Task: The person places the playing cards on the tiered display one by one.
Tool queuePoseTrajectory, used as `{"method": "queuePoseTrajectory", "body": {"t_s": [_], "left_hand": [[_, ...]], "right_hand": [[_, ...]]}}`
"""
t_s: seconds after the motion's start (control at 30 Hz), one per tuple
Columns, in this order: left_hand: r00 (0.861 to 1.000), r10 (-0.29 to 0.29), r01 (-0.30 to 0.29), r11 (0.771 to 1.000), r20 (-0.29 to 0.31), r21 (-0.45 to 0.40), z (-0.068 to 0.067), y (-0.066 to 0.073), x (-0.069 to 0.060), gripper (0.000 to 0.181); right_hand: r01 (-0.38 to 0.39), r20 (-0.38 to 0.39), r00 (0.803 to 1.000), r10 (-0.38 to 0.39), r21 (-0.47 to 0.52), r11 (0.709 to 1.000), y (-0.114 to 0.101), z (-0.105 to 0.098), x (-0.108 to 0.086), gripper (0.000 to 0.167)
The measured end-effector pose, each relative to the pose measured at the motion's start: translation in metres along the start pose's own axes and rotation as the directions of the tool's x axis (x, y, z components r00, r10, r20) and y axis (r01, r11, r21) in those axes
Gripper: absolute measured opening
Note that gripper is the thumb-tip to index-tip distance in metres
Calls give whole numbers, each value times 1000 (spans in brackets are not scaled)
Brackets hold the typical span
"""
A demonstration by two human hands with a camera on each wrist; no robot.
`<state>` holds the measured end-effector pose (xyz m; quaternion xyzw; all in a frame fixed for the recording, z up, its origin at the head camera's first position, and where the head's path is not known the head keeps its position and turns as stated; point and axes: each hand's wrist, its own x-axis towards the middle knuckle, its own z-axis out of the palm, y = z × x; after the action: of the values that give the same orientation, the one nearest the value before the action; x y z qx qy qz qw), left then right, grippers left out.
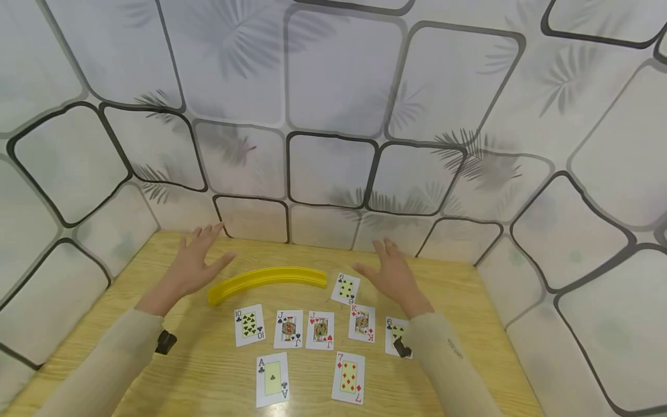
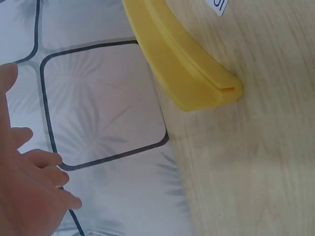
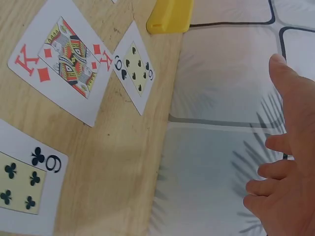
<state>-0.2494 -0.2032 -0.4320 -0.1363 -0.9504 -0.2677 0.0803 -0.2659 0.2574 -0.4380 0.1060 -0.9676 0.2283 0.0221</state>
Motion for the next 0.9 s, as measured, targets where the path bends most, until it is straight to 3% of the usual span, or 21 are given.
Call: {"method": "queuePoseTrajectory", "body": {"t_s": [0.23, 0.47, 0.63, 0.9], "left_hand": [[994, -101, 92, 977, -36, -190, 3, -10, -22, 79], [974, -198, 150, 929, -113, -337, 12, -22, -37, 62], [958, -257, 194, 909, -129, -369, 22, -31, -47, 52], [946, -303, 237, 888, -113, -395, 37, -42, -64, 48]], "right_hand": [[-1, -36, 999, 4, 69, 998, 7, 6, -11, 90], [-31, -51, 998, 38, 131, 991, 20, 15, -22, 79], [-42, -34, 998, 48, 179, 983, 28, 22, -31, 73], [-112, 36, 994, 106, 244, 963, 39, 42, -51, 66]]}}
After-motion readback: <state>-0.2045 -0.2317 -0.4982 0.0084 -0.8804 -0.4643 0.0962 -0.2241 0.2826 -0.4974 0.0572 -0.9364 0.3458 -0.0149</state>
